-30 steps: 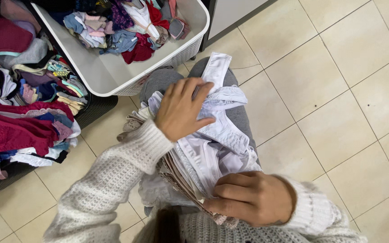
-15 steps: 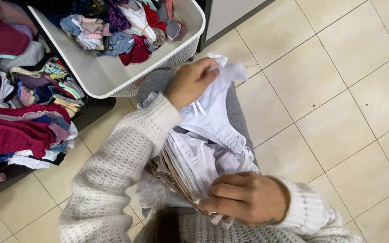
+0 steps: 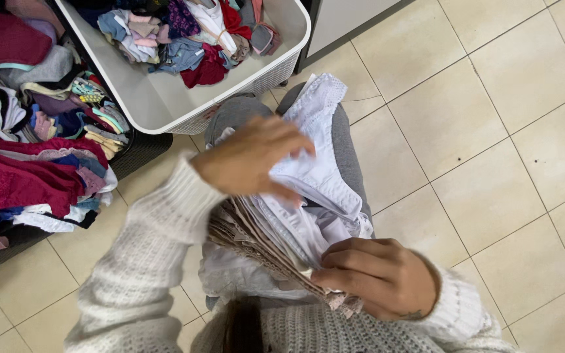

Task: The person sorts through a stack of underwear on their lap, picking up individual items, stretching the waistbands, and placing them into a new stack.

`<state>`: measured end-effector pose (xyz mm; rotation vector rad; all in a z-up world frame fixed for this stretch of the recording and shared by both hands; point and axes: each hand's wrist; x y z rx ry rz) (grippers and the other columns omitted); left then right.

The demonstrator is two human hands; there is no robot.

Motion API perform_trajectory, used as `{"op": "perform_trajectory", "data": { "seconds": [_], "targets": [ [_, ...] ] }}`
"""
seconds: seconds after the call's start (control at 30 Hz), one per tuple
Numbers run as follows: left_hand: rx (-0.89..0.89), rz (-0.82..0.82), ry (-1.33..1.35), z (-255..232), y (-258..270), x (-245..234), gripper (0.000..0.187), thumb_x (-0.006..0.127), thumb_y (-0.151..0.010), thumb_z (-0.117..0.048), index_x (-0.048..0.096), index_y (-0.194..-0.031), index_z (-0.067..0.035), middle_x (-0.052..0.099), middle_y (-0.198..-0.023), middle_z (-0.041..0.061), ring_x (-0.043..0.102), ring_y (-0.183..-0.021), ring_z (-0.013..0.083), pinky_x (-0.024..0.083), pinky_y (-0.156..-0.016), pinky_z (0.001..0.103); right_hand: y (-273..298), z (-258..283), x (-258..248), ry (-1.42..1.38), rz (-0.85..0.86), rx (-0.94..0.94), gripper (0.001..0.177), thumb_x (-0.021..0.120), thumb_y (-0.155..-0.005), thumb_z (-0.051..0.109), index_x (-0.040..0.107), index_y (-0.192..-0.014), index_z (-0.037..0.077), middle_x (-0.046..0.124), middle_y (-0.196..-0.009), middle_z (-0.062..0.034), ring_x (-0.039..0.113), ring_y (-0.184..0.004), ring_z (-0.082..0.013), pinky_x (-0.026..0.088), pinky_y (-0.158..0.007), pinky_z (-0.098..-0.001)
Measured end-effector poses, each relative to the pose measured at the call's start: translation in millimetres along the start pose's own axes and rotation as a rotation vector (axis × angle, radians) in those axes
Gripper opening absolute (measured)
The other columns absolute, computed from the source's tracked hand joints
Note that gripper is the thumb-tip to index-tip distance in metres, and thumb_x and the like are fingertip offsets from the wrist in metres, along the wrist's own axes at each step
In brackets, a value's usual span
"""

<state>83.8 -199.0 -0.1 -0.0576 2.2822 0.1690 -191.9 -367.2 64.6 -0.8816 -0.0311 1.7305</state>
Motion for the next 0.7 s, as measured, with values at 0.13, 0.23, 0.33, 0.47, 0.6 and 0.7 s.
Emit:
{"op": "perform_trajectory", "data": {
  "seconds": [0.13,0.23,0.33,0.47,0.6,0.7],
  "targets": [
    [0.316,0.257,0.235,-55,55,-2,0.152,0.058,-0.054,-0.104,0.058,-0.167,-0.003,0.077,-0.151,0.018,0.073,-0.136,0.0353,0.046,-0.126,0.055,-4,3,-15,-0.016,0.012,0.039,0.069,0.020,-0.135,0.041,0.071,-0.141,-0.007,0.078,-0.123,-0.0212,0.085,-0.110,-0.0405,0.077,-0.097,-0.0498],
    [0.221,0.097,0.119,-76,86,6,0.132,0.107,-0.074,-0.061,0.043,-0.178,-0.011,0.078,-0.136,0.010,0.076,-0.117,0.0341,0.054,-0.107,0.055,-9,6,-22,0.011,0.005,0.094,0.057,0.032,-0.129,0.035,0.074,-0.134,-0.004,0.081,-0.119,-0.0180,0.088,-0.106,-0.0384,0.077,-0.094,-0.0458],
    [0.116,-0.073,-0.095,-57,108,51,0.106,0.081,-0.102,-0.074,0.046,-0.179,-0.012,0.081,-0.134,0.009,0.078,-0.112,0.0290,0.061,-0.100,0.053,-15,13,-29,0.059,0.054,0.077,0.065,0.025,-0.132,0.042,0.072,-0.138,-0.003,0.081,-0.124,-0.0169,0.087,-0.111,-0.0364,0.078,-0.097,-0.0481],
    [0.091,-0.223,-0.137,-27,127,65,0.079,0.087,-0.101,-0.054,0.065,-0.165,-0.014,0.082,-0.130,0.008,0.076,-0.104,0.0267,0.055,-0.098,0.046,-31,34,-42,0.118,0.060,0.027,0.062,0.028,-0.131,0.040,0.073,-0.131,-0.003,0.080,-0.116,-0.0157,0.088,-0.104,-0.0353,0.081,-0.093,-0.0443],
    [0.090,-0.310,-0.138,-17,136,61,0.068,0.089,-0.070,-0.013,0.082,-0.137,-0.019,0.076,-0.115,0.001,0.072,-0.102,0.0277,0.047,-0.104,0.045,-51,62,-59,0.269,0.134,0.024,0.059,0.032,-0.125,0.036,0.080,-0.122,0.001,0.081,-0.114,-0.0162,0.091,-0.103,-0.0350,0.079,-0.082,-0.0385],
    [0.100,-0.346,-0.145,-21,144,50,0.052,0.093,-0.073,-0.026,0.082,-0.124,-0.020,0.073,-0.110,0.000,0.072,-0.101,0.0284,0.046,-0.107,0.047,-58,99,-64,0.430,0.096,0.200,0.041,0.048,-0.112,0.038,0.082,-0.116,0.015,0.088,-0.111,-0.0024,0.094,-0.105,-0.0252,0.073,-0.083,-0.0340]
  ]
}}
Point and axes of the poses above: each hand's wrist, its own y-axis away from the middle knuckle, its own x-axis out of the palm, z = x × y
